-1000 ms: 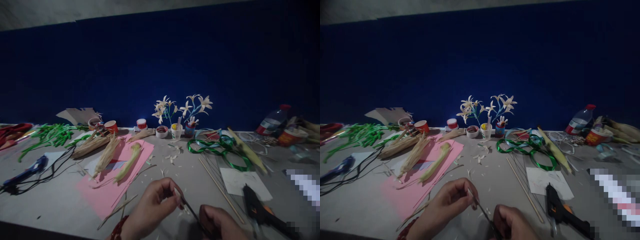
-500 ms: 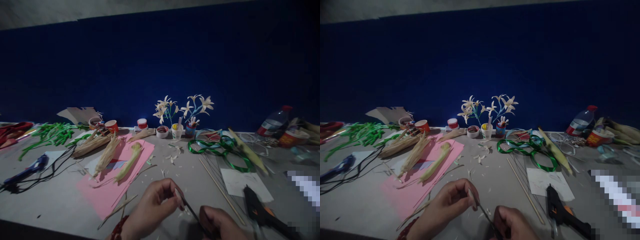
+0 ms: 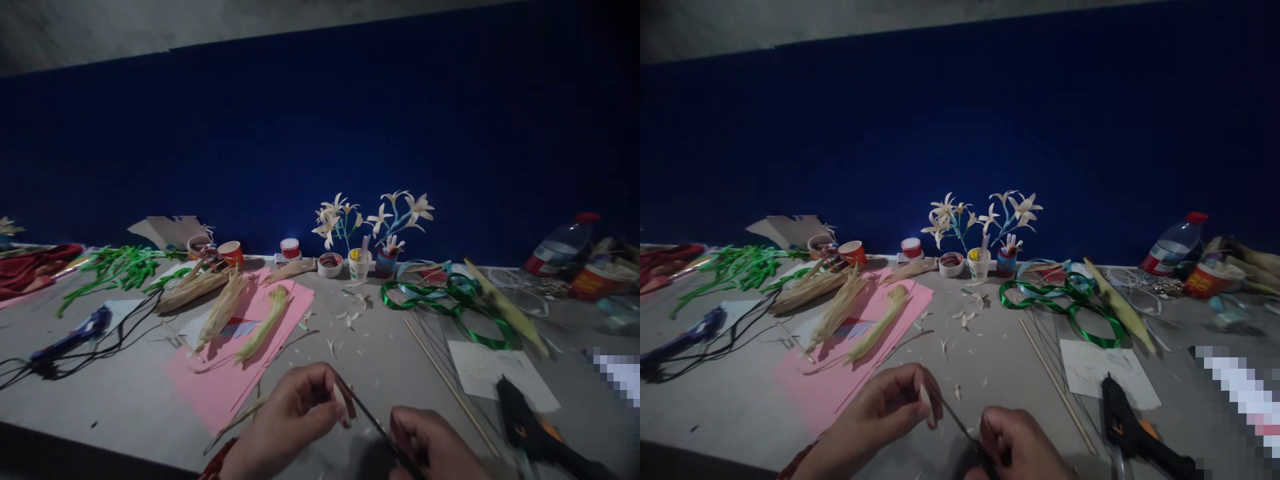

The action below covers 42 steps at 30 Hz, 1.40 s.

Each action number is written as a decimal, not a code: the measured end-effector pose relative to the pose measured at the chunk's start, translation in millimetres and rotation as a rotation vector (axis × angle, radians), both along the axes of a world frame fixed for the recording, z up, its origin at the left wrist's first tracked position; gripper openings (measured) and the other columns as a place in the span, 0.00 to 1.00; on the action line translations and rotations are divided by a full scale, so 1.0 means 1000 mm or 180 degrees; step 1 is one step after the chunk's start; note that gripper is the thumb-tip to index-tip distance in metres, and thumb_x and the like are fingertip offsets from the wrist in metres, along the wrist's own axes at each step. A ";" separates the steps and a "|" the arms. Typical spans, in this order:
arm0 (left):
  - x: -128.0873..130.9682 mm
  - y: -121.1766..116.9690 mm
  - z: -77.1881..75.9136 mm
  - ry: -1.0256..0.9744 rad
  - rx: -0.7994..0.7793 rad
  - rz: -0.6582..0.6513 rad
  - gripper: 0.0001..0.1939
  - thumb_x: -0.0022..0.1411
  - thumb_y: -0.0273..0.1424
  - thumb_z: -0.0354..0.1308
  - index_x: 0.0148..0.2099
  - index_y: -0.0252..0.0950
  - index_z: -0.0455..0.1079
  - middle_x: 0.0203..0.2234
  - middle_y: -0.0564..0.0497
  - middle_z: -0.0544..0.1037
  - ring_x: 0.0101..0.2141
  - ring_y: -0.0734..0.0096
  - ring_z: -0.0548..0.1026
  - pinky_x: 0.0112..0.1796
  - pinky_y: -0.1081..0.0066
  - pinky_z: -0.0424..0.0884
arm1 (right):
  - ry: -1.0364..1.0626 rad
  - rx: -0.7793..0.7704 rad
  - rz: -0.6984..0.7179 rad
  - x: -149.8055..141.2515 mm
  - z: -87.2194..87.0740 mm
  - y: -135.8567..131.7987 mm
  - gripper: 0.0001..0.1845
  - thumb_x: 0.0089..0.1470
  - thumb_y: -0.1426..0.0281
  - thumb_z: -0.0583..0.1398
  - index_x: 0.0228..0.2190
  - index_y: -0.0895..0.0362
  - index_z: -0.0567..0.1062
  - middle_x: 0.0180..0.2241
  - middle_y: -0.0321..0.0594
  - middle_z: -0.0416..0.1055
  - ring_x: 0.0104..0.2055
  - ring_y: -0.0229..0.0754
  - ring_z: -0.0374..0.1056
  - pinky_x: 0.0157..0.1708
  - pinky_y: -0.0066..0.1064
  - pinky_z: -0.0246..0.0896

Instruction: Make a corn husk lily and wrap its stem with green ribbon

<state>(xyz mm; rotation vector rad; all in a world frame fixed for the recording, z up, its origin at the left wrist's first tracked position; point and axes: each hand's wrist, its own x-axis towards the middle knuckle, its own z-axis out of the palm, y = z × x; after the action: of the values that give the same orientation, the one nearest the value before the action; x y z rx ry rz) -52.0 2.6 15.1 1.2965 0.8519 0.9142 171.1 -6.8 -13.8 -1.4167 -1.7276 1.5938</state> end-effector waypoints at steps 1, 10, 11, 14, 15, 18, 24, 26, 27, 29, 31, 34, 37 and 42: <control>-0.002 0.000 0.000 -0.0001 0.0021 -0.0002 0.10 0.59 0.35 0.61 0.30 0.34 0.67 0.28 0.48 0.76 0.31 0.68 0.73 0.36 0.69 0.65 | 0.0163 -0.0116 -0.0110 -0.002 -0.002 0.000 0.18 0.36 0.74 0.63 0.19 0.53 0.55 0.17 0.23 0.47 0.21 0.31 0.44 0.21 0.25 0.38; 0.010 0.000 0.022 0.1595 0.0298 -0.0164 0.02 0.52 0.24 0.58 0.28 0.35 0.70 0.24 0.52 0.75 0.29 0.68 0.72 0.34 0.73 0.66 | 0.1537 0.0107 -0.0297 -0.023 0.021 0.019 0.19 0.40 0.66 0.69 0.30 0.55 0.65 0.29 0.33 0.70 0.30 0.37 0.65 0.31 0.27 0.58; 0.012 0.000 0.024 0.1738 0.0369 -0.0160 0.01 0.52 0.25 0.58 0.29 0.35 0.70 0.24 0.52 0.75 0.30 0.68 0.73 0.34 0.73 0.66 | 0.1512 0.0157 -0.0312 -0.025 0.024 0.020 0.20 0.39 0.67 0.70 0.29 0.55 0.64 0.28 0.32 0.69 0.29 0.37 0.65 0.30 0.27 0.57; 0.016 0.000 0.025 0.1972 0.0498 -0.0136 0.03 0.53 0.28 0.57 0.29 0.35 0.71 0.25 0.51 0.75 0.30 0.67 0.73 0.33 0.73 0.66 | 0.1369 0.0285 -0.0388 -0.029 0.029 0.021 0.20 0.38 0.70 0.69 0.28 0.54 0.63 0.27 0.31 0.69 0.29 0.37 0.64 0.30 0.26 0.57; 0.017 0.001 0.025 0.2027 0.0545 -0.0138 0.03 0.54 0.28 0.56 0.29 0.35 0.71 0.25 0.51 0.76 0.30 0.67 0.73 0.33 0.73 0.66 | 0.1318 0.0323 -0.0388 -0.030 0.031 0.021 0.19 0.38 0.70 0.69 0.28 0.54 0.63 0.26 0.31 0.69 0.28 0.37 0.64 0.30 0.27 0.57; 0.019 0.002 0.023 0.2161 0.0640 -0.0194 0.03 0.53 0.27 0.56 0.29 0.36 0.71 0.25 0.51 0.75 0.29 0.67 0.73 0.32 0.73 0.65 | 0.1172 0.0353 -0.0346 -0.031 0.035 0.021 0.17 0.39 0.71 0.67 0.27 0.54 0.63 0.25 0.30 0.68 0.27 0.36 0.63 0.29 0.27 0.58; 0.020 0.007 0.016 0.1456 0.0334 -0.0235 0.01 0.51 0.25 0.56 0.28 0.35 0.67 0.24 0.52 0.72 0.29 0.68 0.69 0.33 0.72 0.64 | 0.1335 0.0405 -0.0680 -0.026 0.029 0.021 0.14 0.37 0.71 0.65 0.27 0.55 0.65 0.25 0.32 0.69 0.26 0.36 0.62 0.27 0.26 0.56; 0.020 0.007 0.010 0.0914 0.0173 -0.0082 0.01 0.51 0.25 0.56 0.30 0.35 0.67 0.25 0.52 0.71 0.29 0.69 0.68 0.33 0.72 0.64 | 0.1546 0.0348 -0.0998 -0.023 0.022 0.019 0.12 0.40 0.70 0.65 0.28 0.56 0.67 0.26 0.32 0.70 0.26 0.35 0.62 0.26 0.25 0.56; 0.021 0.007 0.007 0.0640 0.0098 0.0033 0.01 0.53 0.26 0.56 0.31 0.34 0.68 0.25 0.52 0.71 0.29 0.69 0.68 0.33 0.72 0.63 | 0.1672 0.0304 -0.1130 -0.022 0.019 0.018 0.12 0.41 0.69 0.66 0.28 0.56 0.68 0.26 0.32 0.70 0.26 0.35 0.62 0.26 0.25 0.56; 0.024 0.004 0.001 0.0183 -0.0054 0.0250 0.04 0.57 0.29 0.54 0.32 0.34 0.68 0.26 0.52 0.71 0.29 0.70 0.68 0.33 0.71 0.64 | 0.1892 0.0224 -0.1308 -0.021 0.015 0.016 0.12 0.42 0.67 0.67 0.29 0.56 0.70 0.26 0.32 0.70 0.24 0.34 0.61 0.24 0.24 0.56; 0.028 0.001 -0.004 -0.0046 -0.0169 0.0363 0.10 0.62 0.33 0.51 0.32 0.33 0.69 0.25 0.52 0.71 0.29 0.69 0.69 0.34 0.71 0.64 | 0.1976 0.0230 -0.1358 -0.021 0.013 0.015 0.13 0.41 0.66 0.69 0.28 0.56 0.71 0.25 0.32 0.71 0.23 0.34 0.61 0.22 0.24 0.56; 0.035 -0.002 -0.005 -0.0162 -0.0216 0.0364 0.16 0.65 0.37 0.48 0.30 0.33 0.69 0.24 0.50 0.71 0.30 0.68 0.70 0.35 0.70 0.63 | 0.2021 0.0330 -0.1447 -0.021 0.012 0.014 0.15 0.40 0.63 0.70 0.28 0.55 0.73 0.25 0.33 0.72 0.25 0.36 0.64 0.24 0.25 0.57; 0.040 -0.002 -0.003 -0.0176 -0.0180 0.0311 0.14 0.60 0.39 0.57 0.28 0.34 0.67 0.22 0.51 0.71 0.28 0.68 0.69 0.33 0.70 0.62 | 0.2061 0.0398 -0.1484 -0.020 0.015 0.013 0.16 0.39 0.61 0.70 0.28 0.56 0.74 0.26 0.34 0.73 0.26 0.37 0.65 0.26 0.25 0.59; 0.044 -0.003 -0.003 -0.0021 0.0027 0.0440 0.14 0.57 0.39 0.60 0.27 0.35 0.65 0.23 0.52 0.69 0.28 0.69 0.66 0.32 0.70 0.61 | 0.1782 0.0449 -0.1629 -0.022 0.032 0.013 0.14 0.33 0.66 0.71 0.23 0.56 0.73 0.21 0.33 0.72 0.23 0.36 0.64 0.23 0.25 0.58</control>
<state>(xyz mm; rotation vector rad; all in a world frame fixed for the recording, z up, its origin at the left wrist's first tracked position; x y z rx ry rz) -7.8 -0.6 12.2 1.2529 0.9424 1.0311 148.8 6.0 18.5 -1.0843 -1.0292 1.3713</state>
